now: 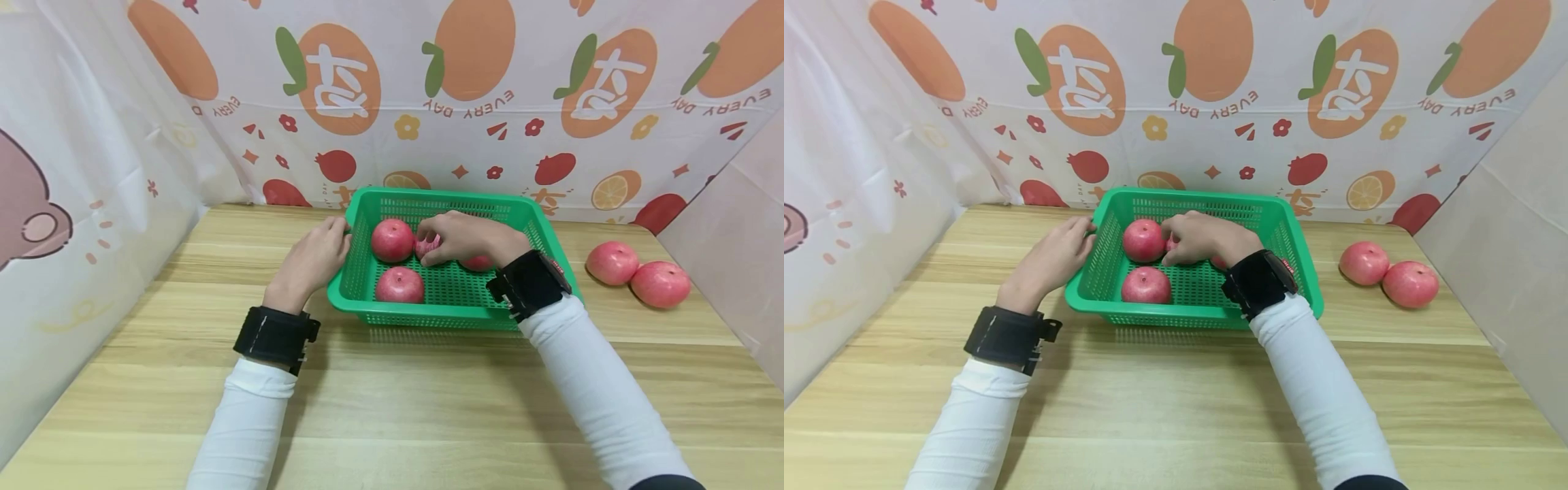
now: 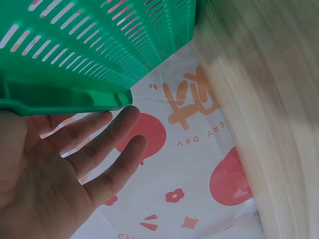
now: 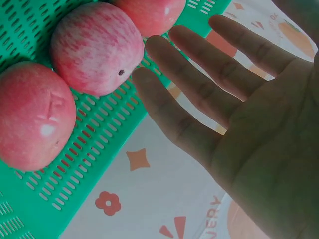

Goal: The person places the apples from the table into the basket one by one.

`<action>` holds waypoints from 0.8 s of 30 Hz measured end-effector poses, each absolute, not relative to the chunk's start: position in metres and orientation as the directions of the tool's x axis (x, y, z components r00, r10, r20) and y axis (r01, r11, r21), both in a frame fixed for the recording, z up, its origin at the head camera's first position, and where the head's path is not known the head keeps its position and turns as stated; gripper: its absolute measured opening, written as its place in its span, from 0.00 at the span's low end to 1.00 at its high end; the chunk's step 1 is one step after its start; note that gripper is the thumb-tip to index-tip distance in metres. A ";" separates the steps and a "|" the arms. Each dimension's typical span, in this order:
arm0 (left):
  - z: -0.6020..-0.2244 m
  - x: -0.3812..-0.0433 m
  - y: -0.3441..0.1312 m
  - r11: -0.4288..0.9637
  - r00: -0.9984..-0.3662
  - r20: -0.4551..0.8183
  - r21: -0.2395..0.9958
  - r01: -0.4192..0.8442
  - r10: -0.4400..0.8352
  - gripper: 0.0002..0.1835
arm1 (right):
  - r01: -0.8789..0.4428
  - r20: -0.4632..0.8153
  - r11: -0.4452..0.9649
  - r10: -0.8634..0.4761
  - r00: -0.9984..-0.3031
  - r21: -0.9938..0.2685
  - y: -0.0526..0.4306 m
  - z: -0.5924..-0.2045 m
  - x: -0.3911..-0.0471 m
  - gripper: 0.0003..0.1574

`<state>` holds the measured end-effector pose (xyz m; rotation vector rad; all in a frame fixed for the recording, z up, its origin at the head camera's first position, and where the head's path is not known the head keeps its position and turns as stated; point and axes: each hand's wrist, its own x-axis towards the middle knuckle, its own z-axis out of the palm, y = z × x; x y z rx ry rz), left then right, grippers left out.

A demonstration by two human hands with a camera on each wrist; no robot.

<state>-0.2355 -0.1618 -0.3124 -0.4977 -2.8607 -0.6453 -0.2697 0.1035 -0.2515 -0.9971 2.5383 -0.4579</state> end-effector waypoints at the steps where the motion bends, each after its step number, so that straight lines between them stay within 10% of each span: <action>1: -0.313 -0.236 -0.162 0.851 -0.930 0.232 0.387 0.356 0.283 0.16 | -0.575 -0.225 0.700 -0.696 -0.682 -0.423 0.104 -0.251 -0.270 0.23; 24: -0.314 -0.236 -0.162 0.845 -0.926 0.249 0.393 0.363 0.282 0.15 | -0.485 -0.180 0.741 -0.615 -0.768 -0.464 0.148 -0.244 -0.279 0.26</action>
